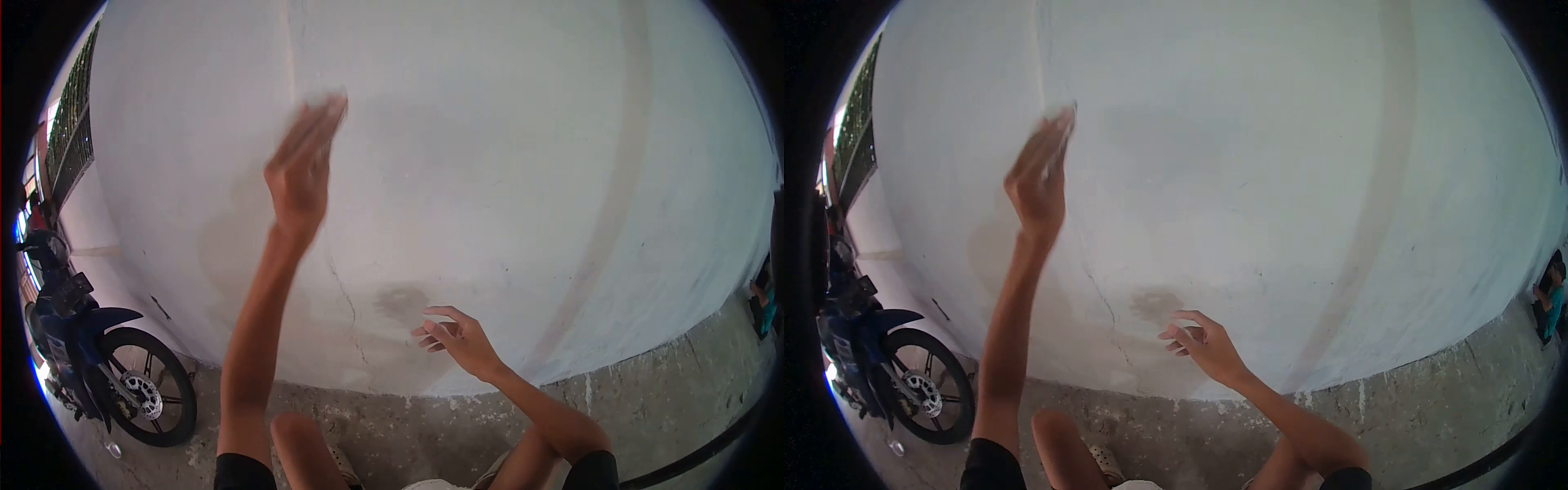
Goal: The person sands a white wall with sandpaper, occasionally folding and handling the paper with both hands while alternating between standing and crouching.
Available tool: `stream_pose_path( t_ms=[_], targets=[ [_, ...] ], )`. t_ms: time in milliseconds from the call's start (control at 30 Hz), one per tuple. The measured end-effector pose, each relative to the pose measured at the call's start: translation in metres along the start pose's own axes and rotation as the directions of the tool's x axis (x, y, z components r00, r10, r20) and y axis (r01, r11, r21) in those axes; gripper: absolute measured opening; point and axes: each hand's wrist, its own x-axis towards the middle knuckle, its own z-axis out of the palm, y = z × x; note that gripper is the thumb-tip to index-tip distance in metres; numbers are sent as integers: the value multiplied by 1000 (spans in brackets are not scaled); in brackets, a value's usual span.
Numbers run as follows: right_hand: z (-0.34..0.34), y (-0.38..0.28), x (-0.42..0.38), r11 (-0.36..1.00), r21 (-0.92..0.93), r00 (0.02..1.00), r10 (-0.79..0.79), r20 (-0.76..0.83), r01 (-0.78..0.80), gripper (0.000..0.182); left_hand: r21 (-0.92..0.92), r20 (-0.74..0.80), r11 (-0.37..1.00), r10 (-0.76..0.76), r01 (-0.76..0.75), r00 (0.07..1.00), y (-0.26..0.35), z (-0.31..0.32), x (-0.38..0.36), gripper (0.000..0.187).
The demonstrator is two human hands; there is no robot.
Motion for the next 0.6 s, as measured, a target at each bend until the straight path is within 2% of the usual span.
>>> stream_pose_path(
  t_ms=[33,67,133,167,233,400,500,567,600],
  targets=[
    [-3,2,2,1000,2,1000,1,-1,-1,40,172,53,977,118,-125,992,-14,0,17,42],
    [-6,4,3,1000,-1,1000,-1,-19,1,39,172,57,977,115,-124,992,-27,10,24,42],
    [-9,7,4,1000,-4,1000,3,-30,-3,38,146,193,972,154,-184,969,-45,26,23,42],
    [-11,7,4,1000,-13,999,5,-32,-5,39,149,192,972,151,-181,970,-46,33,16,42],
    [-14,6,3,1000,-24,999,9,-38,-10,40,157,93,986,49,-63,994,-40,50,3,46],
    [-22,10,1,998,-45,999,33,-16,-33,43,112,59,993,21,-27,998,-41,58,-6,45],
    [-32,20,3,999,-27,999,31,-27,-32,43,153,72,985,73,-84,995,-36,63,-26,45],
    [-36,19,6,999,-29,997,41,-58,-43,44,171,261,974,101,-149,960,-20,64,-71,44],
    [-37,17,8,998,-38,994,49,-93,-53,45,99,345,976,147,-192,927,-10,59,-96,45]
  ],
)
